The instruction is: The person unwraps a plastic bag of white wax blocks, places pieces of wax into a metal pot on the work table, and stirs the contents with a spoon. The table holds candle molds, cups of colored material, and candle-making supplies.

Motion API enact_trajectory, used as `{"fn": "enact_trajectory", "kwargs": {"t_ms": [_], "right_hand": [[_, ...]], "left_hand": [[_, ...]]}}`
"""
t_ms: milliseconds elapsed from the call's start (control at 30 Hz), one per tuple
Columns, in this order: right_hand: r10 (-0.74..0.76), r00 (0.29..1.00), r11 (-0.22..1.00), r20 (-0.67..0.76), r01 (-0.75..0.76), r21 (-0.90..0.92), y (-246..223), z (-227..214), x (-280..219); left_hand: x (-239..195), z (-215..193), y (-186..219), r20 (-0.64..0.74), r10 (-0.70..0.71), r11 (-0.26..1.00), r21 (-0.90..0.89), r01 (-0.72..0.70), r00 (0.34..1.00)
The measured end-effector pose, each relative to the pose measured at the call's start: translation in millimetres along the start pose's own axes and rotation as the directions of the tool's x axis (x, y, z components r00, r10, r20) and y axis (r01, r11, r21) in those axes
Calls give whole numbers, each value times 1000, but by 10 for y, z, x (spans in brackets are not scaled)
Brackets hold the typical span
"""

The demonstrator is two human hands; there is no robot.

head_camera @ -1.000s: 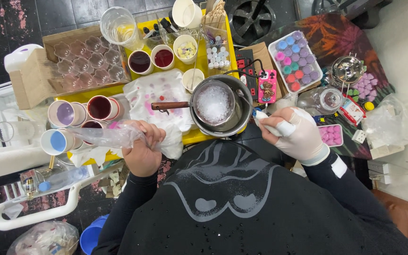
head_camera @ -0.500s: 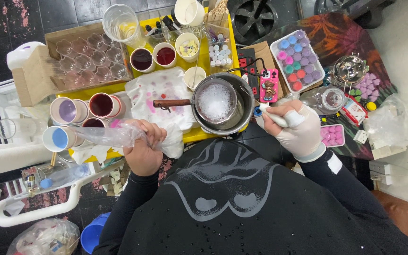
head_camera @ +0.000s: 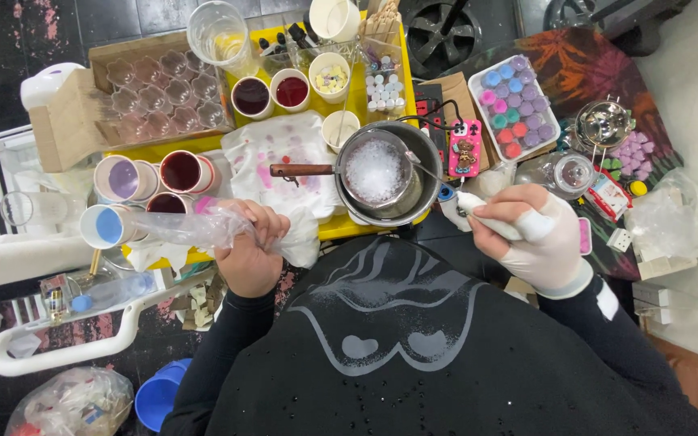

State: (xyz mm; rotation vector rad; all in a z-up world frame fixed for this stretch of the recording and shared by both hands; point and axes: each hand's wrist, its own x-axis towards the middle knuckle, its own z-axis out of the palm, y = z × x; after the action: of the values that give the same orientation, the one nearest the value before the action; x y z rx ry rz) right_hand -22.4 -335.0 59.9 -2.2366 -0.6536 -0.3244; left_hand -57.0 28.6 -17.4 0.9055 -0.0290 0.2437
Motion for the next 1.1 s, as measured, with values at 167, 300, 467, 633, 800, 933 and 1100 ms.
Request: {"fn": "enact_trajectory", "kwargs": {"t_ms": [167, 300, 467, 633, 800, 933, 1100], "right_hand": [[53, 997, 997, 62, -49, -58, 111, 62, 92], [94, 987, 995, 128, -88, -51, 153, 149, 159], [62, 994, 995, 90, -54, -86, 197, 143, 149], [-64, 992, 984, 107, 80, -156, 179, 106, 147], [-76, 988, 986, 132, 94, -136, 245, 156, 142], [-22, 991, 991, 131, 39, -129, 263, 145, 148], [-121, 987, 979, 108, 136, -151, 188, 86, 169]], "left_hand": [[-49, 1, -3, -35, 4, 1000, -12, -4, 999], [-99, -13, -18, -47, -9, 999, -42, 7, 999], [-124, -22, -15, -62, -3, 1000, -29, 2, 998], [-133, 0, -37, -37, 28, 999, -27, -29, 999], [-126, 1, -60, -27, 2, 999, -47, -3, 1000], [-122, 36, -63, -26, -10, 999, -38, 9, 1000], [-117, 41, -93, -35, -21, 999, -42, 20, 999]]}}
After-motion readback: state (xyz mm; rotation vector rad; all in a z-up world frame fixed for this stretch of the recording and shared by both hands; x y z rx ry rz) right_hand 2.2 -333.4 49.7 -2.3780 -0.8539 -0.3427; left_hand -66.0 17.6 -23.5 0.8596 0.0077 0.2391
